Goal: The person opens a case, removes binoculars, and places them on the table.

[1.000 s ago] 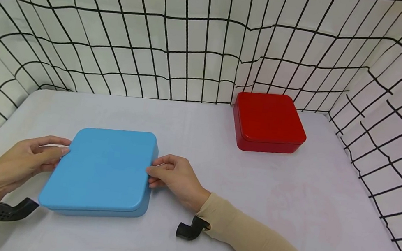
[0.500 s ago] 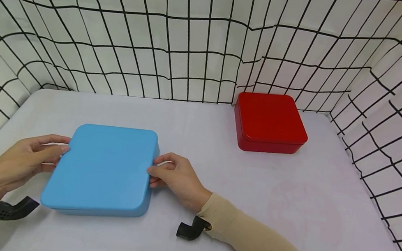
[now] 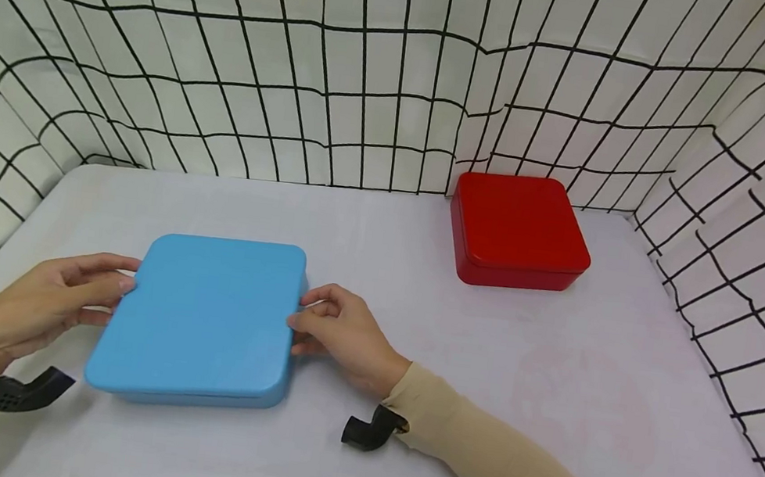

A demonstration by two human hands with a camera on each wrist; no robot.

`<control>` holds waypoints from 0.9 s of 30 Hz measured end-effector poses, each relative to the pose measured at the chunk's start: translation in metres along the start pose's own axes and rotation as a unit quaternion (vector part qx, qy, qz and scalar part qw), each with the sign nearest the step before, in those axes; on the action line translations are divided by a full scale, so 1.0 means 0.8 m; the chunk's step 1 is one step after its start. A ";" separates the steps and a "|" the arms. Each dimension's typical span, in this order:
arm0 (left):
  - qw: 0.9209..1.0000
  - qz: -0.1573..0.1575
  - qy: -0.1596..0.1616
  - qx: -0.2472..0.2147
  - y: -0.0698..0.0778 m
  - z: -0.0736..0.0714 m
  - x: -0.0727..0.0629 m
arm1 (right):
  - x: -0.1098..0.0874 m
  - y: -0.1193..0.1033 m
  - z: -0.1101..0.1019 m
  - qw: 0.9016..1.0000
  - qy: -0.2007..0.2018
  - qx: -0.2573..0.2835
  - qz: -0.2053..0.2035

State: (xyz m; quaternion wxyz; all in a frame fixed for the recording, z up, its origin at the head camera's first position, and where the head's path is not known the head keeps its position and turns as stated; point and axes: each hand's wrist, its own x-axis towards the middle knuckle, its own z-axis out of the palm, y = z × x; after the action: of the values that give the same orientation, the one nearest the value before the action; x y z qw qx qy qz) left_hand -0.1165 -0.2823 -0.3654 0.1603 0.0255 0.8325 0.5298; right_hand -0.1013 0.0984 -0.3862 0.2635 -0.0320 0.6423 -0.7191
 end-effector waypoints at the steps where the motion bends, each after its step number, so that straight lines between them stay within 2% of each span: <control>1: 1.000 0.003 -0.002 -0.005 0.000 -0.001 -0.001 | 0.000 -0.001 0.000 1.000 -0.001 -0.004 -0.001; 8: 0.999 0.006 -0.007 -0.038 0.001 -0.006 -0.005 | -0.001 -0.010 -0.001 1.000 -0.006 -0.008 -0.007; 18: 1.000 -0.023 0.002 0.000 0.010 -0.004 -0.010 | -0.002 -0.010 0.002 1.000 -0.001 -0.011 -0.002; 24: 1.000 -0.002 -0.008 -0.028 0.011 -0.007 -0.008 | -0.002 -0.009 0.000 1.000 0.001 -0.008 -0.003; 27: 1.000 0.010 -0.017 -0.024 0.012 -0.008 -0.009 | -0.002 -0.009 -0.002 1.000 0.005 -0.008 -0.002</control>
State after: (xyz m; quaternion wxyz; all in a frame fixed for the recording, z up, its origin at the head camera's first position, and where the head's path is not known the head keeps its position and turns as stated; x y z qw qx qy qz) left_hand -0.1126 -0.2850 -0.3525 0.1701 0.0392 0.8163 0.5506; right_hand -0.1028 0.1005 -0.3791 0.2591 -0.0319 0.6495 -0.7142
